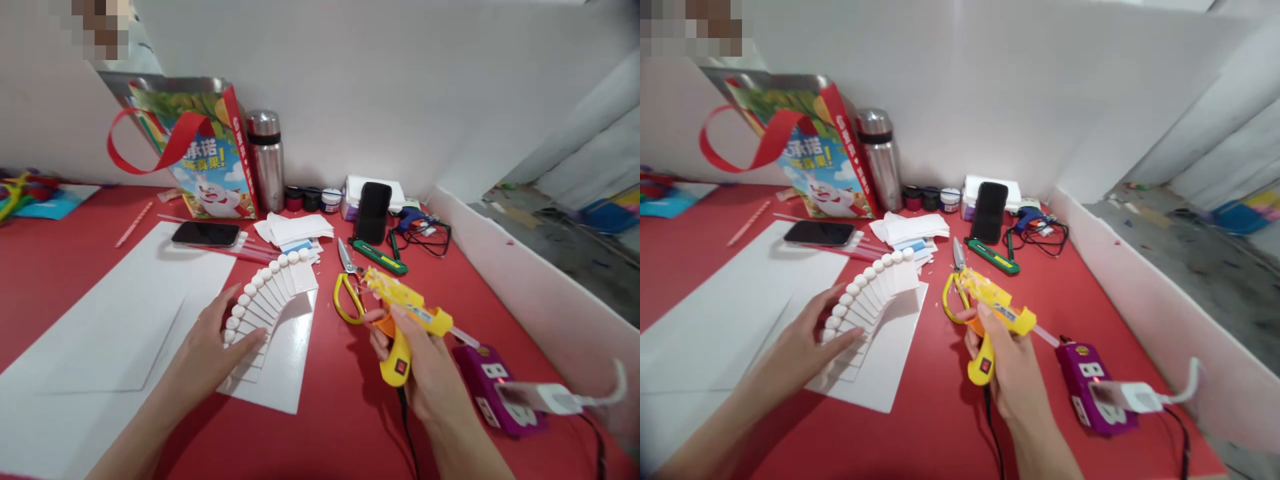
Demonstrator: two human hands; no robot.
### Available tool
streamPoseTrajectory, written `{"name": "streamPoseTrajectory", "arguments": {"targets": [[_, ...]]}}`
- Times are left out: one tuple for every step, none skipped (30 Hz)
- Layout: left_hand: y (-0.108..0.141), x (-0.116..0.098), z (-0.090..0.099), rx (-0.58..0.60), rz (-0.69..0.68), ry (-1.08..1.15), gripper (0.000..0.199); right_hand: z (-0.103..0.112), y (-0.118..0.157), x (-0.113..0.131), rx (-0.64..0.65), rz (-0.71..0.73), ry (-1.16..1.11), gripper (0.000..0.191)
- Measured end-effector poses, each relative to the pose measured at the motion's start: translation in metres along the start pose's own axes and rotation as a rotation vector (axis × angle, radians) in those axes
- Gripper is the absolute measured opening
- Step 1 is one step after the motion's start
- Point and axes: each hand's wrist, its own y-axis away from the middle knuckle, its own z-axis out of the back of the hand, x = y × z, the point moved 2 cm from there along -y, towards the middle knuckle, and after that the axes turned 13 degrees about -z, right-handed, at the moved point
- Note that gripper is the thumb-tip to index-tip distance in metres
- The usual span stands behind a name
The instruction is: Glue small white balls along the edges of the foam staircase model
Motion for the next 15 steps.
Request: {"name": "streamPoseTrajectory", "arguments": {"targets": [[-0.003,0.001,0.001,-0.003,0.025,0.017,0.083,0.009,0.002,-0.006,-0.020,-0.019,0.011,0.033],[-0.008,0.001,0.002,-0.010,0.052,0.038,0.081,0.017,0.005,-0.012,-0.037,-0.051,0.009,0.035],[-0.012,0.000,0.004,-0.016,0.079,0.064,0.080,0.025,0.007,-0.017,-0.053,-0.080,-0.009,0.037],[-0.016,-0.002,0.006,-0.025,0.093,0.100,0.078,0.031,0.008,-0.021,-0.073,-0.101,-0.030,0.039],[-0.021,-0.005,0.008,-0.029,0.106,0.152,0.077,0.036,0.010,-0.024,-0.086,-0.117,-0.045,0.040],[-0.024,-0.007,0.009,-0.030,0.114,0.203,0.077,0.040,0.012,-0.026,-0.092,-0.125,-0.053,0.041],[-0.027,-0.010,0.010,-0.029,0.116,0.247,0.076,0.043,0.015,-0.027,-0.089,-0.128,-0.052,0.041],[-0.029,-0.012,0.011,-0.026,0.114,0.282,0.076,0.044,0.017,-0.027,-0.076,-0.131,-0.045,0.041],[-0.030,-0.013,0.012,-0.021,0.108,0.305,0.076,0.045,0.019,-0.027,-0.056,-0.131,-0.040,0.040],[-0.030,-0.013,0.013,-0.016,0.104,0.321,0.076,0.045,0.022,-0.028,-0.035,-0.131,-0.042,0.038],[-0.029,-0.012,0.014,-0.007,0.101,0.334,0.076,0.045,0.024,-0.029,-0.020,-0.127,-0.048,0.036],[-0.027,-0.010,0.015,0.003,0.104,0.350,0.076,0.045,0.026,-0.030,-0.016,-0.115,-0.057,0.034],[-0.025,-0.008,0.016,0.015,0.109,0.366,0.075,0.045,0.028,-0.031,-0.032,-0.094,-0.064,0.034],[-0.023,-0.005,0.017,0.025,0.111,0.380,0.074,0.047,0.029,-0.032,-0.064,-0.065,-0.066,0.035],[-0.020,-0.002,0.018,0.033,0.110,0.393,0.074,0.048,0.029,-0.033,-0.113,-0.028,-0.060,0.036]]}}
